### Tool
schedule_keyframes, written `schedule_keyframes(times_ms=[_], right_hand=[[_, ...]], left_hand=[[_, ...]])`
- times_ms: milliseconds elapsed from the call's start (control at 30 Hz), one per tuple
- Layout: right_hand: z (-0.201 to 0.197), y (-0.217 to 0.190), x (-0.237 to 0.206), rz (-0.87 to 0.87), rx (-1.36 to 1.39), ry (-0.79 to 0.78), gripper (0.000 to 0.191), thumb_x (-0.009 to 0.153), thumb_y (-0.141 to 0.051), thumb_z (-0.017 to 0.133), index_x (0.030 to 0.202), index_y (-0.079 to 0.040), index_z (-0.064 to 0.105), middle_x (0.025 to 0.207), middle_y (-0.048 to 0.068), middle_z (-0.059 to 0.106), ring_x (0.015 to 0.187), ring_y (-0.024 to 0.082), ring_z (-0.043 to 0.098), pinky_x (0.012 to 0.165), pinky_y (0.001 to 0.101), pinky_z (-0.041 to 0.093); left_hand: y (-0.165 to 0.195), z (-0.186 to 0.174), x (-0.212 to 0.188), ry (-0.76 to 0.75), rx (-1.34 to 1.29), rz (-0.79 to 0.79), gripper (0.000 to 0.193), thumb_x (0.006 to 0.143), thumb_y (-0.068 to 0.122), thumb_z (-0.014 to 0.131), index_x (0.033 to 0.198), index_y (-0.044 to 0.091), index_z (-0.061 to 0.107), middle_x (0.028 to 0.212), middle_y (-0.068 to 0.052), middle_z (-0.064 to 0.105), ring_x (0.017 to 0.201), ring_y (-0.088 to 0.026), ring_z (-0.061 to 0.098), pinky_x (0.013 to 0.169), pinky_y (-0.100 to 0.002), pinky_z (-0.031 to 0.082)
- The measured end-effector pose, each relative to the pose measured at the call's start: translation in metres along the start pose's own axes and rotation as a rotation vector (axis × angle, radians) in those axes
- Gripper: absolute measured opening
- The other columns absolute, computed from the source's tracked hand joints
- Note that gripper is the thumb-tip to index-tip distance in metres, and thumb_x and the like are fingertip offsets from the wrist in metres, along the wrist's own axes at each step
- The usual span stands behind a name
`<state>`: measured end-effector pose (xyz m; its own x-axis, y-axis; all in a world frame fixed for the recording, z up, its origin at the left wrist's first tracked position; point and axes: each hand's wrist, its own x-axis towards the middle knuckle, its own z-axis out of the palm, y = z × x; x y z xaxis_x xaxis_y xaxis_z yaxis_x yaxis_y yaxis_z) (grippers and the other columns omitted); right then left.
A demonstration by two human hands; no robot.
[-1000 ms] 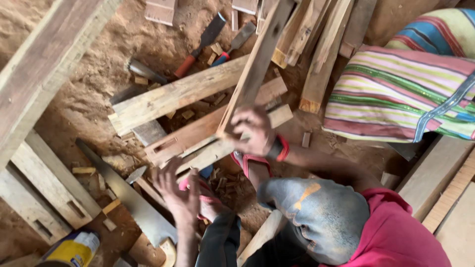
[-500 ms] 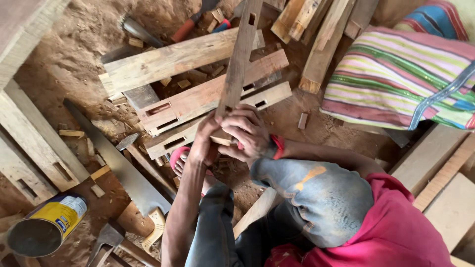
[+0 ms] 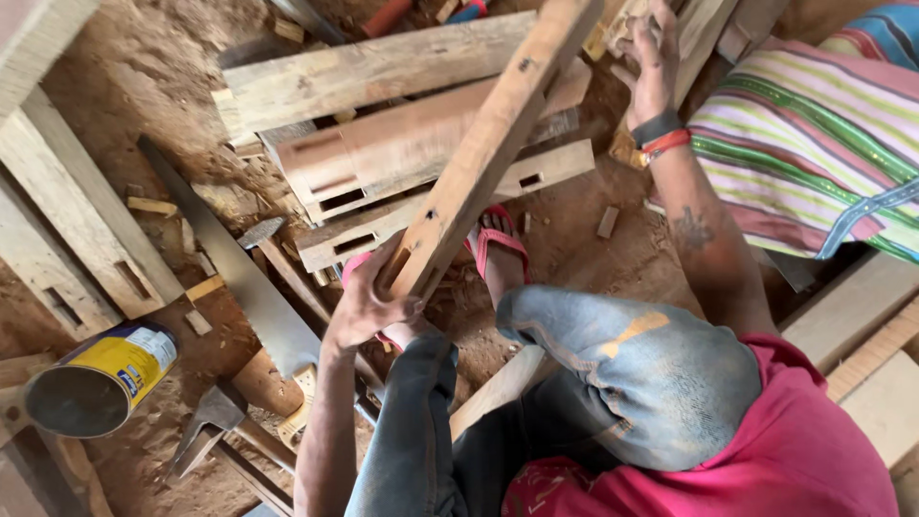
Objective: The person sits on the ground and repeatedly picks up wooden planks from a pile, then places them onto a growing stack. The person handles the planks by hand, aligning them as they are added to the pile.
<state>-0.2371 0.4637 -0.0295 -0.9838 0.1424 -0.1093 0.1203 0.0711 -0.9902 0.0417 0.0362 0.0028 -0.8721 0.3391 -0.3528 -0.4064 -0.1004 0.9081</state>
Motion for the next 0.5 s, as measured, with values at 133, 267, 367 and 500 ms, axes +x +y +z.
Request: schedule_keyframes(times_ms=[133,267,367,500], right_hand=[[-0.003,0.021,-0.007,0.084,0.202,-0.094,0.061,0.099,-0.048,0.062,0.147,-0.013,0.050,0.130,0.007,0.071,0.124,0.017,0.063,0.108,0.0356,0.050],[0.002,0.039,-0.038,0.093,-0.026,-0.007,0.037,0.102,-0.027,0.072,0.124,0.002,0.070,0.119,0.010,0.076,0.116,0.019,0.070,0.109,0.0335,0.050],[-0.006,0.049,-0.061,-0.053,-0.207,0.055,0.022,0.100,-0.017,0.073,0.113,0.002,0.074,0.116,0.010,0.071,0.110,0.019,0.067,0.102,0.0349,0.051],[-0.019,0.052,-0.082,-0.098,-0.099,0.026,0.026,0.091,-0.008,0.069,0.116,-0.001,0.069,0.114,0.008,0.074,0.109,0.018,0.071,0.101,0.0321,0.055]], left_hand=[[-0.010,-0.004,-0.014,-0.073,0.060,-0.026,0.101,0.066,0.012,0.080,0.153,-0.009,0.035,0.131,-0.032,0.056,0.099,-0.034,0.075,0.077,-0.033,0.069],[-0.012,-0.002,-0.021,-0.106,0.254,-0.098,0.101,0.065,0.009,0.083,0.152,-0.007,0.035,0.148,-0.031,0.048,0.104,-0.034,0.074,0.079,-0.035,0.067],[-0.015,-0.005,-0.021,-0.081,0.042,-0.166,0.088,0.073,0.016,0.082,0.149,-0.005,0.044,0.133,-0.032,0.060,0.104,-0.033,0.077,0.082,-0.037,0.065],[-0.021,-0.013,-0.026,0.075,-0.175,-0.068,0.075,0.076,0.022,0.083,0.138,-0.005,0.051,0.127,-0.028,0.064,0.098,-0.037,0.076,0.083,-0.042,0.067]])
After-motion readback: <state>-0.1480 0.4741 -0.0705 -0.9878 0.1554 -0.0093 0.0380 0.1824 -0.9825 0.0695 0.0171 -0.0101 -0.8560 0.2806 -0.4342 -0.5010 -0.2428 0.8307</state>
